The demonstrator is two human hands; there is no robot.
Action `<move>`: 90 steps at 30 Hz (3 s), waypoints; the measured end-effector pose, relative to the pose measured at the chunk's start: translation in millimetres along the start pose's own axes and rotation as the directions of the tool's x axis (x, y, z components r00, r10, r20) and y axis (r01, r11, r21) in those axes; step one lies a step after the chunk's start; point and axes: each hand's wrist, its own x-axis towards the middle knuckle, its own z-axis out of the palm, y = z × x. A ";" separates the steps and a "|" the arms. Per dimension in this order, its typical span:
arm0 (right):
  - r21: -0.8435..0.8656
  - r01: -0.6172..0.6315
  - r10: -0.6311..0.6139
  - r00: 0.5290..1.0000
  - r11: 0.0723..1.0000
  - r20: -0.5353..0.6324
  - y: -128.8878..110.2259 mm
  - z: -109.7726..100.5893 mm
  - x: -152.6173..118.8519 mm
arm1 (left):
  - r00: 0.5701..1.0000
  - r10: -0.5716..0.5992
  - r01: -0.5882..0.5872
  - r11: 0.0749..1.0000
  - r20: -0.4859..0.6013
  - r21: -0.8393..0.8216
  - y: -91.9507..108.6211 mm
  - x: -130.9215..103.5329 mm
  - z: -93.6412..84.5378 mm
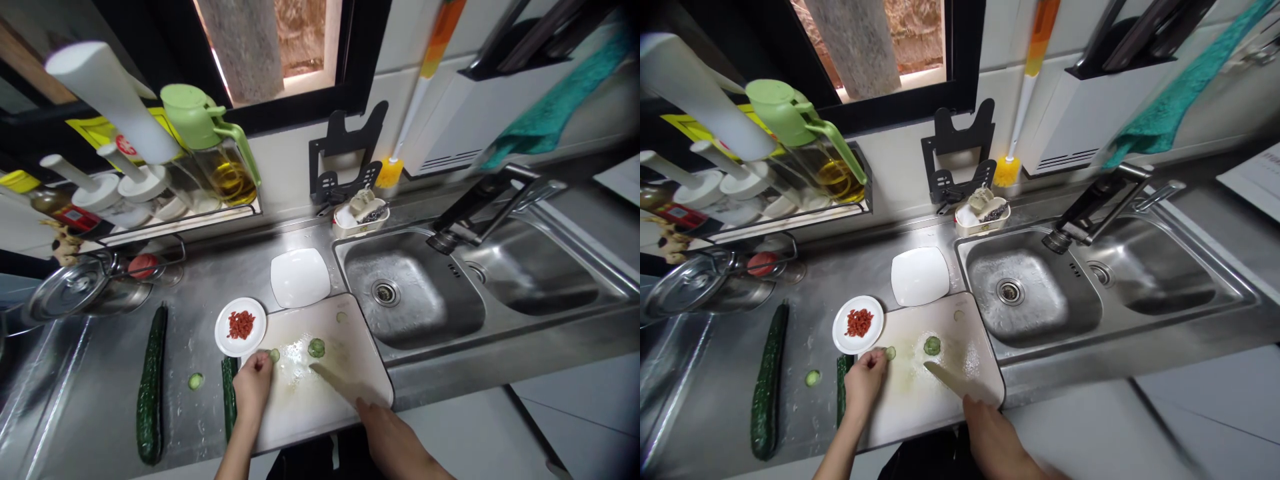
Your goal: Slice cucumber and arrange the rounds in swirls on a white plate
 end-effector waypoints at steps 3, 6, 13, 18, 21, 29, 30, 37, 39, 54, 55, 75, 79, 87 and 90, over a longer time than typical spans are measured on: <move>-0.011 -0.008 0.008 1.000 1.000 0.022 0.1 0.3 1.6 | 1.000 -0.001 0.001 0.999 -0.011 0.048 -5.8 3.9 -4.5; -0.025 -0.025 0.025 0.999 0.999 0.031 1.2 1.7 3.1 | 1.000 0.000 0.001 0.997 -0.012 0.078 -8.5 4.8 -4.6; -0.059 0.010 -0.010 1.000 0.998 0.002 5.1 7.7 3.0 | 0.982 0.163 -0.159 0.986 -0.097 0.047 -0.5 1.2 1.9; -0.073 0.020 -0.020 1.000 0.997 -0.010 4.1 8.7 2.0 | 0.907 0.408 -0.397 0.911 0.108 -0.110 37.5 -3.7 24.4; -0.065 0.013 -0.015 0.999 0.998 -0.033 1.6 6.6 1.5 | 0.841 0.487 -0.467 0.874 0.236 -0.137 60.9 -5.0 40.1; -0.118 0.057 -0.068 0.994 0.991 -0.090 4.8 15.4 3.8 | 0.895 0.348 -0.366 0.931 0.279 0.014 75.9 -4.6 58.1; -0.110 0.056 -0.067 0.993 0.992 -0.099 5.4 16.3 4.1 | 0.901 0.337 -0.355 0.935 0.273 0.015 75.9 -4.4 58.8; -0.071 0.049 -0.056 0.993 0.996 -0.100 5.6 15.6 5.0 | 0.910 0.275 -0.275 0.960 0.311 -0.045 78.2 -0.9 61.7; -0.105 0.048 -0.059 0.993 0.993 -0.100 5.6 16.3 5.5 | 0.907 0.285 -0.278 0.958 0.312 -0.066 78.3 -0.6 62.3; -0.150 0.045 -0.051 0.998 0.988 -0.033 -0.4 -4.4 -0.9 | 0.945 0.208 -0.165 0.970 0.253 -0.181 43.5 -4.3 38.6; -0.156 0.053 -0.058 0.998 0.986 -0.028 -1.7 -6.0 -1.2 | 0.948 0.196 -0.156 0.973 0.249 -0.172 40.5 -4.7 36.8; -0.203 -0.020 0.012 0.999 0.979 -0.041 -42.8 -26.3 13.6 | 0.961 0.208 -0.189 0.975 0.182 -0.116 34.4 -9.7 34.1; -0.199 -0.037 0.028 0.999 0.979 -0.044 -43.8 -25.2 13.8 | 0.962 0.199 -0.178 0.976 0.187 -0.124 32.8 -8.7 35.4; -0.159 0.005 -0.010 1.000 0.987 -0.027 -37.0 -14.8 17.6 | 0.962 0.183 -0.166 0.981 0.200 -0.101 34.6 -7.7 35.3; -0.152 0.026 -0.034 0.998 0.988 -0.045 -34.8 -9.1 19.8 | 0.961 0.192 -0.177 0.980 0.200 -0.088 34.5 -7.3 35.4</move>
